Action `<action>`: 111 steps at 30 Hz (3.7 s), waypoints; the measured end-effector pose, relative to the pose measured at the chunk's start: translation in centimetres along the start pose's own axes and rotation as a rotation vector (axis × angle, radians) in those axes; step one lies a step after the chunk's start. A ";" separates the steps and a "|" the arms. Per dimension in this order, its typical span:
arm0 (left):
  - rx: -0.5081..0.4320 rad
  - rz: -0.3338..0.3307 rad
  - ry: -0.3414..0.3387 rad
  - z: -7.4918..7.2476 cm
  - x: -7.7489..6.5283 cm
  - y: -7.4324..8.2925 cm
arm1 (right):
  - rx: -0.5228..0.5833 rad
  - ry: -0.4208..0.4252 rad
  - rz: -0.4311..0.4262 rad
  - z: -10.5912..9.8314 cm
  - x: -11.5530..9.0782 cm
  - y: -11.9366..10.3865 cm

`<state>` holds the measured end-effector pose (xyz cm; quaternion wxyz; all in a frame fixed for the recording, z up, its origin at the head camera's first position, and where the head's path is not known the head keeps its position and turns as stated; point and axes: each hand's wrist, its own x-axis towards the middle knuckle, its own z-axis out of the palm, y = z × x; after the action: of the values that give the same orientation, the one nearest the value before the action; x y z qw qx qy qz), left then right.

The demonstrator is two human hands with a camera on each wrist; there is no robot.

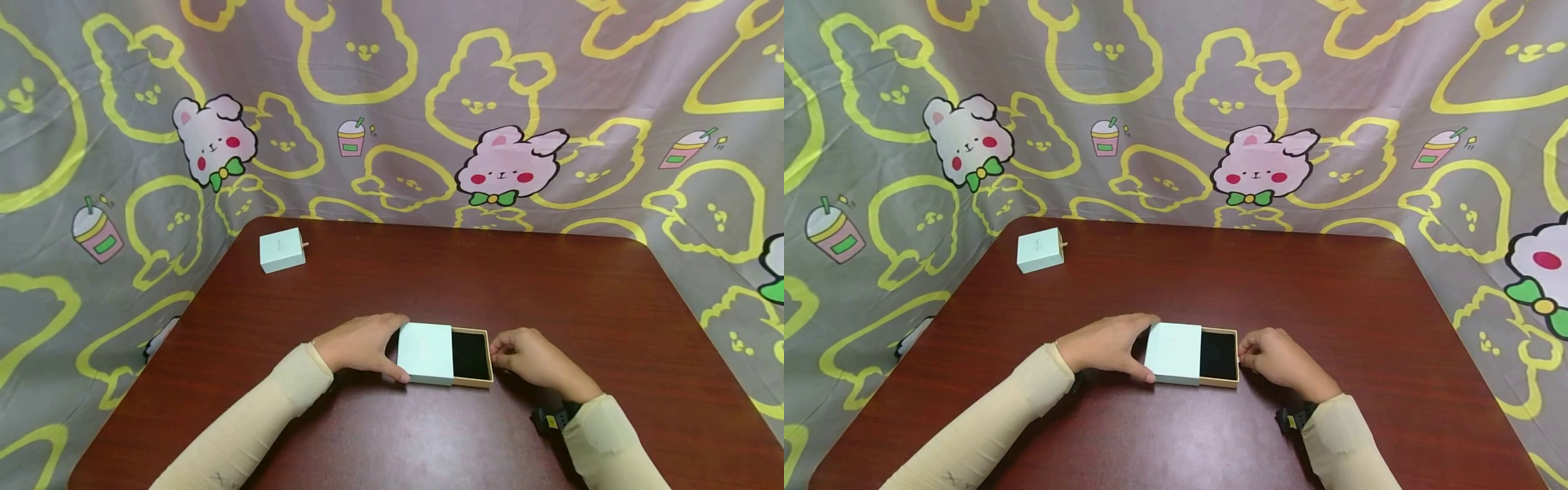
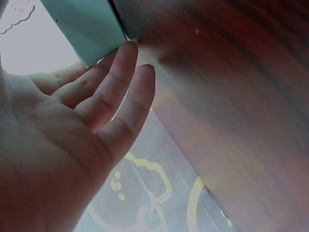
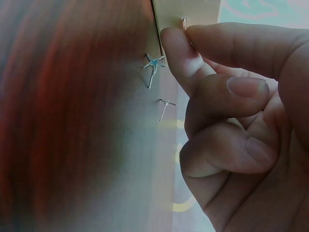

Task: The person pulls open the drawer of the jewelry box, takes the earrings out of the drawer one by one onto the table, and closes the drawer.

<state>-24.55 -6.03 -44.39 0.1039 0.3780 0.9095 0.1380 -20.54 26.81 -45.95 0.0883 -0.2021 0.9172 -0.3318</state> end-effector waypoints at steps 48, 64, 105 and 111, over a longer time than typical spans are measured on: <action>0.031 0.028 0.004 0.3 1.4 1.0 | 0.005 0.008 0.014 -0.1 0.0 0.0; 0.021 0.040 0.001 0.4 1.6 1.3 | 0.001 0.012 -0.002 -0.1 0.0 0.2; 0.034 0.065 0.011 0.7 2.6 2.2 | 0.008 0.003 0.007 -0.2 -0.1 0.1; 0.033 0.065 0.010 0.7 2.6 2.2 | 0.014 0.005 0.009 -0.2 -0.1 0.1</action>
<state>-24.64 -2.56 -44.52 0.0886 0.4084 0.8994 0.1280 -20.54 26.98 -45.84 0.0892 -0.1964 0.9160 -0.3382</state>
